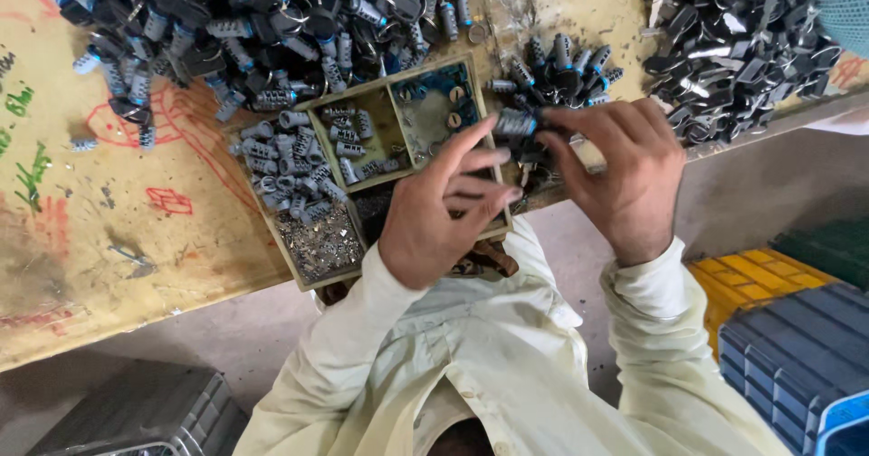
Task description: The person repeatedly picks up small metal lock cylinders and pins from a compartmentalized tray, inserts the pins into the cylinders, and places the assembled units back on the work surface. The hands work continuously with the components without using any tools.
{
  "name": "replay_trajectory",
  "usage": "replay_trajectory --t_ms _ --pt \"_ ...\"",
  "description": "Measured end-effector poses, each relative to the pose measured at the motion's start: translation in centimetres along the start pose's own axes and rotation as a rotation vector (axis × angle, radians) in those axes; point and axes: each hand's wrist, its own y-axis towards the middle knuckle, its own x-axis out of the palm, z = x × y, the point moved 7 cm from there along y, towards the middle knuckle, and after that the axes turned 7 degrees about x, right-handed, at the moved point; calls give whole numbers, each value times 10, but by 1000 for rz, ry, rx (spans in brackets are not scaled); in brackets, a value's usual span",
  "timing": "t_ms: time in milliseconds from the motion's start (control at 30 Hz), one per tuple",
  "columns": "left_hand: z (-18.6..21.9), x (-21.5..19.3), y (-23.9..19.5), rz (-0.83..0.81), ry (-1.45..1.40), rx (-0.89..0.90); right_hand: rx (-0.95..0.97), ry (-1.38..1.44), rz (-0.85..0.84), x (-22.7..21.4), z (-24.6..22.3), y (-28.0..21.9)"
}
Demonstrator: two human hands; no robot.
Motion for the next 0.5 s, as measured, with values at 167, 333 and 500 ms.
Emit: replay_trajectory --t_ms 167,333,500 --pt "34 -38 -52 -27 416 45 7 -93 214 2 -41 -4" --pt "40 -89 -98 203 963 -57 -392 150 -301 66 -119 -23" --pt "22 -102 -120 337 1076 -56 -461 6 -357 87 -140 -20"
